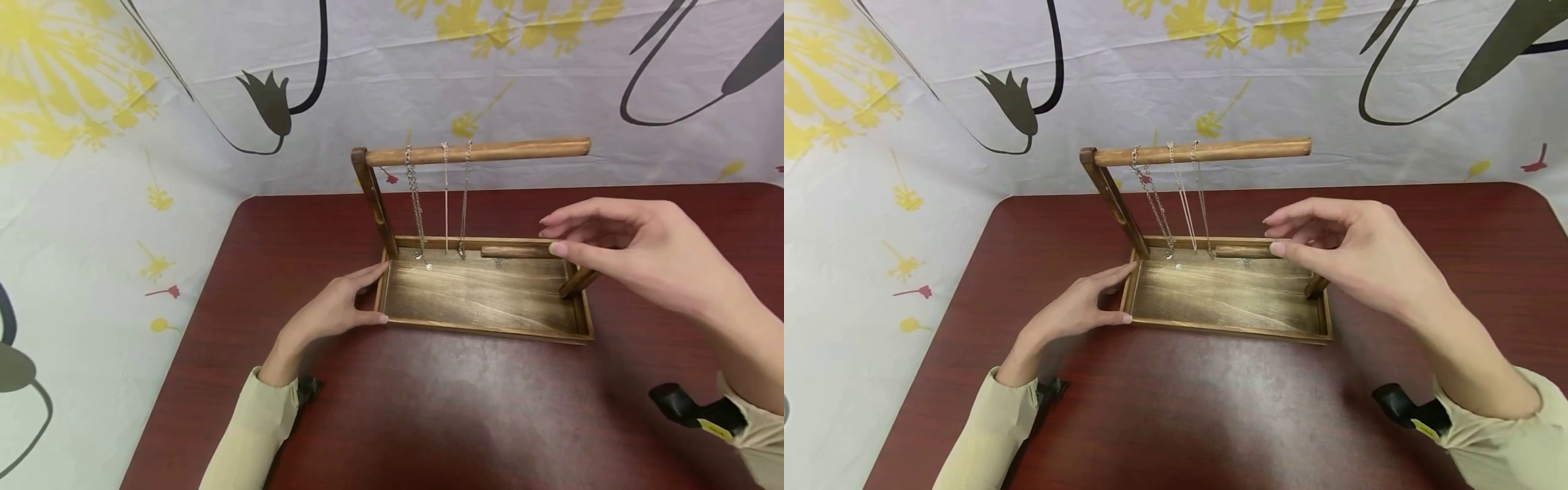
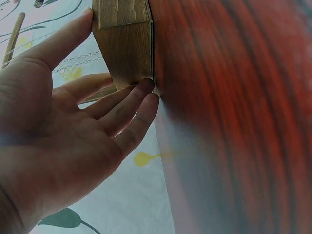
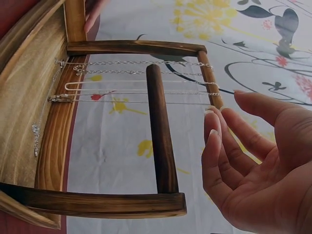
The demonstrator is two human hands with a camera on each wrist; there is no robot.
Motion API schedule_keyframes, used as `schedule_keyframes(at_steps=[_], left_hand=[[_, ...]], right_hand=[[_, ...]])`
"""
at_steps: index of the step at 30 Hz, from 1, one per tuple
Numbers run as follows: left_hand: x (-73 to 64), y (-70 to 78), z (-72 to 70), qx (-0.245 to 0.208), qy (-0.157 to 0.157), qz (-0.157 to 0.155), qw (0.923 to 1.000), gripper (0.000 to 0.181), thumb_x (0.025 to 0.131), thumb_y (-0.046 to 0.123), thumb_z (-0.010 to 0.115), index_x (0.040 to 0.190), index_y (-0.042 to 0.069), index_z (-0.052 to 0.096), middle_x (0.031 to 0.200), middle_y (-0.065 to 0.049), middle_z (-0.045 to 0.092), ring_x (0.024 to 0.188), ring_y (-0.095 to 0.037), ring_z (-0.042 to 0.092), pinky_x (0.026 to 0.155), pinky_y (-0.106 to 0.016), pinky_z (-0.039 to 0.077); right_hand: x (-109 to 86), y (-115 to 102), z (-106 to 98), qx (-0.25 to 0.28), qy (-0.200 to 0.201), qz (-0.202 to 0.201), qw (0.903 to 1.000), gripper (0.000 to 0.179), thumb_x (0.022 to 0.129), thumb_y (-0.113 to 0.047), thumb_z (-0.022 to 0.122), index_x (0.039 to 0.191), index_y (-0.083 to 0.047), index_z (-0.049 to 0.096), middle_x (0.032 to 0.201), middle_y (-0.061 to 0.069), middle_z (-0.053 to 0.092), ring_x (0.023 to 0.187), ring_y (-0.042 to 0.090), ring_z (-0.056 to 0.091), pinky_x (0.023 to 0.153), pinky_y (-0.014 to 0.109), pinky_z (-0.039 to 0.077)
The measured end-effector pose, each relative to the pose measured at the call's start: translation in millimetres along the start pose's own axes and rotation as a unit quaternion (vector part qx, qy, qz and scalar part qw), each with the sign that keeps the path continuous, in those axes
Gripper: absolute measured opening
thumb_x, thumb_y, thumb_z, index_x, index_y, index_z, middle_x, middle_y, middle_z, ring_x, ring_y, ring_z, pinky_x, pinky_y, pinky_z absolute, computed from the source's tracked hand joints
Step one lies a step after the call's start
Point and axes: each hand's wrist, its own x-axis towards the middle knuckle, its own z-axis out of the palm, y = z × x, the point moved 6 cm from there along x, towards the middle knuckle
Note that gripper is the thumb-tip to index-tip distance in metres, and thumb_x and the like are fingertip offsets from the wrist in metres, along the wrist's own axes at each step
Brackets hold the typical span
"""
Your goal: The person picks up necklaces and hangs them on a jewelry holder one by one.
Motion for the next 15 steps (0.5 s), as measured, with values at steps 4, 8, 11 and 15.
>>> schedule_keyframes(at_steps=[4, 8, 11, 15], left_hand=[[-1.3, -0.1, -0.4, 0.0, -0.001, 0.002, 1.0, 0.089, 0.084, 0.032, 0.081, 0.157, 0.018, 0.032, 0.158, -0.001, 0.035, 0.144, -0.019, 0.033, 0.115, -0.042, 0.031], [-2.1, 0.4, -1.2, 0.001, 0.0, 0.004, 1.0, 0.09, 0.084, 0.033, 0.082, 0.157, 0.018, 0.031, 0.158, -0.001, 0.034, 0.144, -0.02, 0.033, 0.115, -0.042, 0.032], [-1.7, 0.9, -1.1, 0.001, -0.001, 0.005, 1.0, 0.09, 0.084, 0.032, 0.081, 0.157, 0.017, 0.031, 0.159, -0.001, 0.034, 0.144, -0.019, 0.033, 0.115, -0.041, 0.031], [-0.8, 1.3, 0.1, 0.005, -0.01, 0.006, 0.9999, 0.09, 0.086, 0.033, 0.08, 0.158, 0.016, 0.029, 0.16, 0.0, 0.032, 0.145, -0.018, 0.031, 0.116, -0.04, 0.029]], right_hand=[[-2.1, 2.0, 3.1, 0.001, -0.003, -0.001, 1.0, 0.027, 0.088, -0.014, 0.078, 0.113, -0.023, 0.074, 0.101, -0.004, 0.074, 0.074, 0.01, 0.069, 0.059, 0.018, 0.047], [-3.3, 2.9, 5.5, 0.003, -0.002, -0.007, 1.0, 0.028, 0.087, -0.013, 0.078, 0.112, -0.023, 0.074, 0.102, -0.004, 0.074, 0.076, 0.009, 0.069, 0.06, 0.017, 0.047], [-4.5, 4.2, 7.0, 0.003, -0.003, -0.007, 1.0, 0.028, 0.087, -0.012, 0.078, 0.112, -0.023, 0.074, 0.101, -0.004, 0.074, 0.076, 0.01, 0.068, 0.061, 0.017, 0.048], [-7.9, 7.9, 9.0, 0.008, -0.004, -0.001, 1.0, 0.026, 0.087, -0.011, 0.078, 0.111, -0.021, 0.074, 0.098, -0.004, 0.074, 0.075, 0.01, 0.068, 0.062, 0.016, 0.048]])
